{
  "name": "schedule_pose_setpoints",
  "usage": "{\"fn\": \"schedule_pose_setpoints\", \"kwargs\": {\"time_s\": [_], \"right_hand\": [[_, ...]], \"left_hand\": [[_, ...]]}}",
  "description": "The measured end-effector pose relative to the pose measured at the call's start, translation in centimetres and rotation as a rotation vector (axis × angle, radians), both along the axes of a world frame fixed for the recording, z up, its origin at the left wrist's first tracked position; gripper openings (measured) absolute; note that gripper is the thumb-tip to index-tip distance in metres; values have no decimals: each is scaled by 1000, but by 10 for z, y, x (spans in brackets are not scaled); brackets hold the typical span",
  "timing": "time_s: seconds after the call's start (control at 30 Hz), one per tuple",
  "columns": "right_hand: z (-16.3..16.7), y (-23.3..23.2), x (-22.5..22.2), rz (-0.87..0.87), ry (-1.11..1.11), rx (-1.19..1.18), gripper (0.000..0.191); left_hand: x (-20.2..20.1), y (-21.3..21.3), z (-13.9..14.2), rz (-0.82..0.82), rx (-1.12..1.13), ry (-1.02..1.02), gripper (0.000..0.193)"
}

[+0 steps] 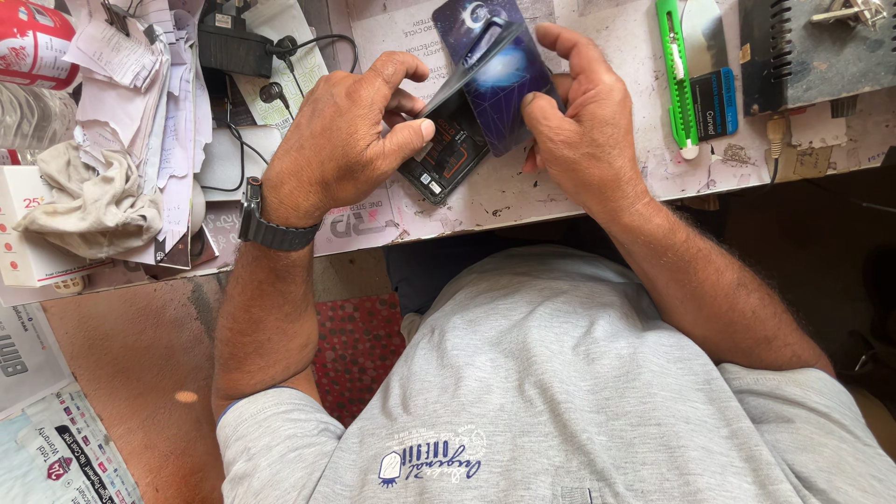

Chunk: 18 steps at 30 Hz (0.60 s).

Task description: The person uses a purple plastic card to pry and separate the back cover of a smartphone. They repeatedly slide the card along the phone's edges to loosen the adhesive seal, then lift the cover to reveal the internal components.

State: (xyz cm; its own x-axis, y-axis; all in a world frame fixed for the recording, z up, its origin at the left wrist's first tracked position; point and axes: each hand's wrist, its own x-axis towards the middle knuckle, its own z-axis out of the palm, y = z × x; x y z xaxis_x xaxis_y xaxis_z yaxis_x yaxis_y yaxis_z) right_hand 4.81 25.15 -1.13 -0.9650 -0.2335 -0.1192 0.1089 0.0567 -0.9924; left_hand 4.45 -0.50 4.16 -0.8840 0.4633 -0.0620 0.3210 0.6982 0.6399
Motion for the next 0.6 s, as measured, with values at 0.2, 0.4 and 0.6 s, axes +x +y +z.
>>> {"fn": "schedule_pose_setpoints", "kwargs": {"time_s": [0.2, 0.4, 0.6], "right_hand": [[-5, 1, 2, -6, 56, -4, 50], [-9, 1, 4, -72, 4, -216, 44], [-10, 12, -5, -83, 149, 45, 33]], "left_hand": [[1, 3, -3, 1, -31, -3, 46], [2, 2, -4, -12, -31, -3, 44], [6, 3, -1, -46, -46, 58, 40]]}}
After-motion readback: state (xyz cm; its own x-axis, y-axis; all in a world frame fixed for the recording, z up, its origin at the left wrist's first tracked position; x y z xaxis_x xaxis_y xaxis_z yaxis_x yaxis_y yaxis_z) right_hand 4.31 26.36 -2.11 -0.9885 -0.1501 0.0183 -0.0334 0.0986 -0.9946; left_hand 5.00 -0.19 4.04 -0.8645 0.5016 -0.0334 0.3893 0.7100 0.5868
